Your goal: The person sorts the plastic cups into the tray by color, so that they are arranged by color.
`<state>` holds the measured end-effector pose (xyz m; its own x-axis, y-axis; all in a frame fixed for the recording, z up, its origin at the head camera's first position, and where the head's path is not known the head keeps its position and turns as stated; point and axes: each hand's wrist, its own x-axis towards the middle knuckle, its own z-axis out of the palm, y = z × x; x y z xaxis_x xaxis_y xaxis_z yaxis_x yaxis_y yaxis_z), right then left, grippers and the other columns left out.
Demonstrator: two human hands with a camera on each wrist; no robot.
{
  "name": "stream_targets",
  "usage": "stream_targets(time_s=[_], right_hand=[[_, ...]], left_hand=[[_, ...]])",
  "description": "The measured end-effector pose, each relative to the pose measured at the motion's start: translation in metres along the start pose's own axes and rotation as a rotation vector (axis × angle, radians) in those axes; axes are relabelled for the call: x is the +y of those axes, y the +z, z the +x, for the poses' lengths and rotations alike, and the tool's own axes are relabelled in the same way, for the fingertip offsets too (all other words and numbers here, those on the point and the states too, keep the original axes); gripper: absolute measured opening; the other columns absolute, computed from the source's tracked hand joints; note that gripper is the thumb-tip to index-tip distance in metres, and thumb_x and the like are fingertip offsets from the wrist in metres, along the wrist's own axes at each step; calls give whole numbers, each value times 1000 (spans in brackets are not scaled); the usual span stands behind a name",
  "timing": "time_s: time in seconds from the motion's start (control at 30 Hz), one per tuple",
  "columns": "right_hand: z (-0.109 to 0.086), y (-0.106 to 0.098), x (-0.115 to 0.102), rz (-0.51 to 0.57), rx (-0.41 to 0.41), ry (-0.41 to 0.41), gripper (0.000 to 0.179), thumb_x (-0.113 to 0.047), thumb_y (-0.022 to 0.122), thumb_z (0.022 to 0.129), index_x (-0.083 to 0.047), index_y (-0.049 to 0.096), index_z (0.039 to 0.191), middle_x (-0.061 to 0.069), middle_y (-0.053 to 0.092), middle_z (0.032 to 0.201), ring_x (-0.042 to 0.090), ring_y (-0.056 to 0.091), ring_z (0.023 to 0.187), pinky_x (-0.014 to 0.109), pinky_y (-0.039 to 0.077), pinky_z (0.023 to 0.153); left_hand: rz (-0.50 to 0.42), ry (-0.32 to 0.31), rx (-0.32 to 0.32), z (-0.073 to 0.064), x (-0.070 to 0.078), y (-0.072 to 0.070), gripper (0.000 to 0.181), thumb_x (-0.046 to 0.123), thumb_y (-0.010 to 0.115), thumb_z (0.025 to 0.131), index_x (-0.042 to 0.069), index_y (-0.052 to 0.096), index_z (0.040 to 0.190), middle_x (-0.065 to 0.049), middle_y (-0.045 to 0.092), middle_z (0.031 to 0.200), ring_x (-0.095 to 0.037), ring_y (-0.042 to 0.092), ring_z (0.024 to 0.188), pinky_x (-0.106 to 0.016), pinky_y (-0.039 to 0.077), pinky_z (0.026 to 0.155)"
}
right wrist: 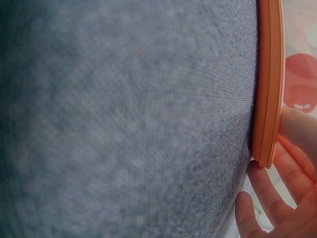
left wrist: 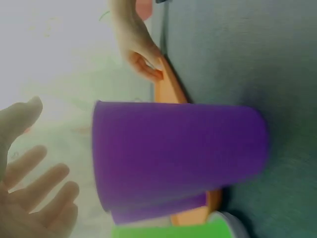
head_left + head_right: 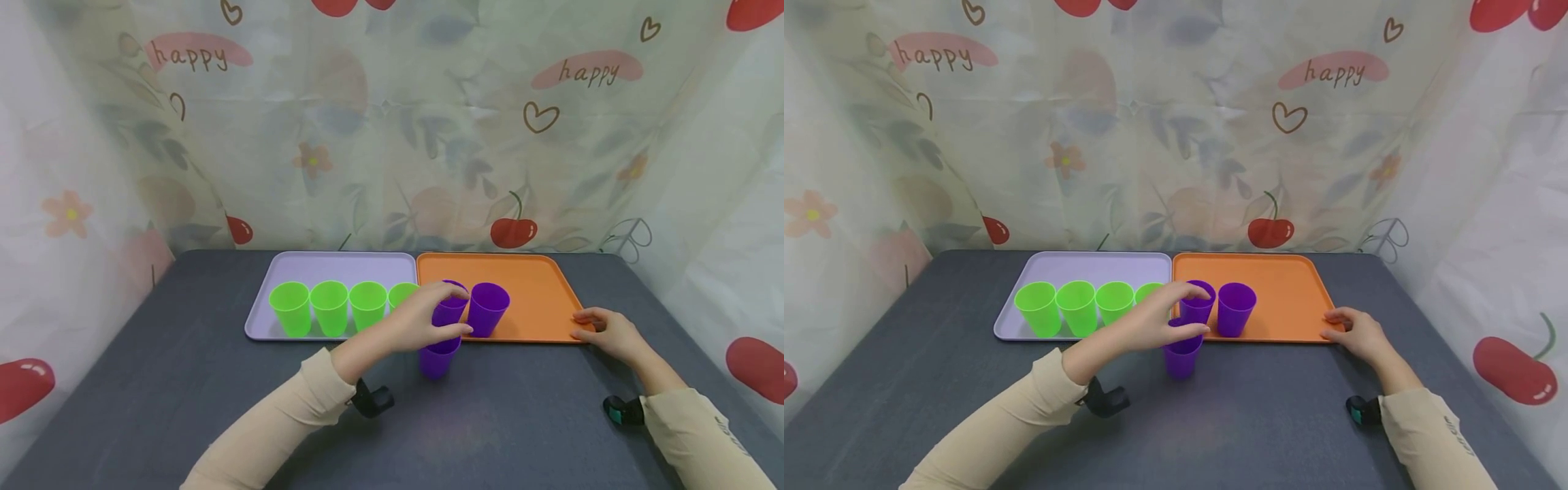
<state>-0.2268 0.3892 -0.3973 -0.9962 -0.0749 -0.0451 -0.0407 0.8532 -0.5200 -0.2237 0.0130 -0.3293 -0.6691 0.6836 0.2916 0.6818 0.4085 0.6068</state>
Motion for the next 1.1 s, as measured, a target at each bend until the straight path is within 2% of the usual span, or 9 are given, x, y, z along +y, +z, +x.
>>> stream_targets(time_s=[0.23, 0.43, 0.63, 0.83, 1.1], right_hand=[[0, -1, 0, -2, 9, -3, 51, -29, 64, 87, 7, 53, 122, 31, 56, 121, 45, 55, 104, 53, 45, 85], [0, -2, -1, -2, 6, -4, 52, -29, 64, 88, 7, 53, 122, 31, 56, 121, 45, 54, 105, 52, 45, 85], [0, -1, -1, 0, 8, -5, 51, -29, 64, 88, 7, 53, 122, 31, 56, 121, 44, 55, 105, 52, 46, 85], [0, -1, 0, -2, 12, -5, 51, -29, 65, 87, 7, 54, 121, 31, 57, 120, 44, 56, 104, 51, 46, 84], [-1, -1, -1, 6, 9, -2, 51, -29, 64, 88, 7, 53, 122, 32, 56, 121, 46, 54, 105, 53, 45, 85]], left_hand=[[-18, -50, -1, -25, -9, -4, 49, 27, 71, 82, 4, 55, 122, -11, 60, 117, -26, 54, 107, -38, 44, 94], [15, -53, 20, -39, -12, -3, 49, 30, 72, 80, 8, 56, 121, -5, 60, 108, -20, 54, 103, -34, 45, 92], [11, -68, 21, -44, -14, 1, 50, 31, 73, 79, 9, 56, 121, -4, 60, 117, -19, 55, 110, -35, 45, 97], [-8, -84, 29, -47, -19, 6, 52, 30, 74, 78, 9, 54, 122, -5, 58, 120, -20, 56, 112, -34, 47, 95], [-89, -124, 27, -46, -26, 11, 55, 27, 76, 77, 8, 52, 123, -8, 57, 122, -22, 57, 110, -37, 48, 95]])
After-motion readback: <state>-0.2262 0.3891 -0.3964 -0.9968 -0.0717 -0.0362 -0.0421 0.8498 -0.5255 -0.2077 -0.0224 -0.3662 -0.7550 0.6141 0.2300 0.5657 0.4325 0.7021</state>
